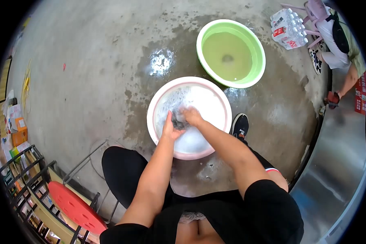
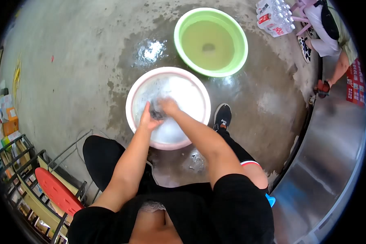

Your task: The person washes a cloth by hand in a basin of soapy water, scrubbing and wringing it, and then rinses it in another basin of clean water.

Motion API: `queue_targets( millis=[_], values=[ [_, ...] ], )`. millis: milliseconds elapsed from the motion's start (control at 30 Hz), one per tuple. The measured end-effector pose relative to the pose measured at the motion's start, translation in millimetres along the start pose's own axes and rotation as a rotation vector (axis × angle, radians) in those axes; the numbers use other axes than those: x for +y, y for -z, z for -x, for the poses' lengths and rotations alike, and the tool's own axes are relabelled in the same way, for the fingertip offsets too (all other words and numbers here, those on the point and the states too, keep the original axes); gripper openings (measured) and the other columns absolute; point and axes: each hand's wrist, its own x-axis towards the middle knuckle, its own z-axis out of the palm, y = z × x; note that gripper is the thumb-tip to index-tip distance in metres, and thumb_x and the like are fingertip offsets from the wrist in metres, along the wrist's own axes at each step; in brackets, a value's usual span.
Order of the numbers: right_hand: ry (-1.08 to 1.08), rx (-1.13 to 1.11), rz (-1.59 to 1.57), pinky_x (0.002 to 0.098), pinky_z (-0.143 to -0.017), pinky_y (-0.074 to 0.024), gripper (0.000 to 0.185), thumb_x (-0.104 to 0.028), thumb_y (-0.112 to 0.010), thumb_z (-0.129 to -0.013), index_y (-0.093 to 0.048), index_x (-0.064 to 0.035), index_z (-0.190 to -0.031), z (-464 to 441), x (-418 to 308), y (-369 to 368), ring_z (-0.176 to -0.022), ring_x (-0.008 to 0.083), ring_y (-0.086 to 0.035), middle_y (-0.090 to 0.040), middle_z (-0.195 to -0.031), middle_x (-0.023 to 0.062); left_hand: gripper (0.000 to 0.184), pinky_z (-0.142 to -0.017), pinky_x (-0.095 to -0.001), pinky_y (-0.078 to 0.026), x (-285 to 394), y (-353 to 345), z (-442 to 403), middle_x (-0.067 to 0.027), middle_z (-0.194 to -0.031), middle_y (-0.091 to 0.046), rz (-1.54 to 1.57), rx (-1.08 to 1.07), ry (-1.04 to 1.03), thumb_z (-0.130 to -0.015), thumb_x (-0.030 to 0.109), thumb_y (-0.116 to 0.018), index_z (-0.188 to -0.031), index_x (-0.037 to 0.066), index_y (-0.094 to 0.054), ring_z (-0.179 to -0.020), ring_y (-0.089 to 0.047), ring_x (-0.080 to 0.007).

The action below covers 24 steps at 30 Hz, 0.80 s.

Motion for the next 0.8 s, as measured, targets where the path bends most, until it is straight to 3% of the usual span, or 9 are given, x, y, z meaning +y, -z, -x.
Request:
queue_targets(
  millis=[67,267,333,433,533,633,667,733,800],
  values=[
    [0.047,0.008,-0.424,0.0379,-0.083,-0.0394,0.025,-0.027,-0.05,-0.087,-0.052,-0.0047,-0.099,51,-96,48,-0.099,0.0289,-0.05,-0.055,-0.105,0.0155,0.058,-0.085,-0.0428,-0.046,1,7,0,-0.0149,-0.115,-0.053,0.104,-0.128,-0.071,-0.087,0.048,-0.045,-0.121,0.0,-0.044,-0.102,-0.054,-0.0296],
    [0.402,0.423,-0.085,0.0397,-0.075,-0.0408,0.023,-0.017,-0.06,-0.076,-0.051,-0.0024,-0.092,53,-113,20,-0.08,0.0303,-0.05,-0.049,-0.081,0.0159,0.038,-0.073,-0.0371,-0.048,-14,36,-40,-0.0115,-0.106,-0.055,0.005,-0.135,-0.364,-0.088,0.028,-0.05,-0.112,-0.002,-0.049,-0.089,-0.055,-0.0232],
    [-0.025,0.913,-0.244,0.0433,-0.082,-0.0377,0.024,-0.022,-0.054,-0.081,-0.053,-0.0019,-0.095,24,-96,32,-0.087,0.0353,-0.049,-0.053,-0.089,0.0187,0.034,-0.08,-0.0429,-0.047,-15,-7,-2,-0.0116,-0.105,-0.054,0.045,0.012,-0.271,-0.087,0.019,-0.049,-0.118,0.006,-0.046,-0.091,-0.055,-0.0238],
    [-0.04,0.344,-0.734,0.0379,-0.084,-0.0385,0.033,-0.028,-0.05,-0.086,-0.05,0.0008,-0.102,17,-58,16,-0.096,0.0311,-0.049,-0.052,-0.105,0.0174,0.035,-0.079,-0.0431,-0.047,-8,-15,3,-0.0117,-0.109,-0.053,-0.014,-0.062,-0.288,-0.086,0.027,-0.053,-0.114,0.008,-0.048,-0.094,-0.054,-0.0263],
    [0.198,0.83,0.299,0.0357,-0.093,-0.037,0.042,-0.029,-0.039,-0.092,-0.042,0.0017,-0.121,66,-115,-32,-0.108,0.0313,-0.049,-0.049,-0.115,0.0255,0.052,-0.07,-0.0378,-0.051,0,11,-13,-0.0147,-0.104,-0.055,-0.014,-0.065,-0.422,-0.08,0.036,-0.064,-0.115,0.002,-0.045,-0.088,-0.057,-0.0254],
    [0.015,0.776,0.136,0.0343,-0.092,-0.0386,0.043,-0.027,-0.036,-0.094,-0.039,0.0012,-0.126,44,-109,-23,-0.102,0.0306,-0.054,-0.055,-0.108,0.0243,0.056,-0.072,-0.0379,-0.051,0,5,-14,-0.0146,-0.107,-0.053,-0.096,-0.025,-0.375,-0.081,0.03,-0.064,-0.121,0.001,-0.038,-0.089,-0.058,-0.0258],
    [0.026,0.345,-0.086,0.0331,-0.094,-0.037,0.042,-0.026,-0.035,-0.094,-0.04,0.0009,-0.126,36,-83,5,-0.102,0.0288,-0.054,-0.053,-0.114,0.0224,0.055,-0.074,-0.0377,-0.051,-5,-25,15,-0.0143,-0.107,-0.053,-0.1,0.042,-0.34,-0.081,0.028,-0.063,-0.122,0.002,-0.037,-0.09,-0.058,-0.0257],
    [-0.048,0.271,-1.071,0.0307,-0.093,-0.0375,0.039,-0.025,-0.035,-0.094,-0.045,0.001,-0.122,28,-82,42,-0.099,0.0246,-0.054,-0.054,-0.112,0.0198,0.051,-0.08,-0.0378,-0.049,-11,-33,20,-0.0146,-0.11,-0.051,-0.029,-0.08,-0.302,-0.082,0.025,-0.061,-0.122,0.003,-0.038,-0.097,-0.055,-0.0255],
    [0.034,0.563,-0.513,0.0308,-0.092,-0.0375,0.037,-0.024,-0.036,-0.093,-0.05,0.0011,-0.118,37,-93,18,-0.098,0.0236,-0.053,-0.056,-0.109,0.0158,0.05,-0.086,-0.0433,-0.044,-3,-31,19,-0.014,-0.118,-0.047,-0.111,0.017,-0.247,-0.085,0.031,-0.055,-0.124,0.004,-0.039,-0.106,-0.049,-0.0272]
  ],
)
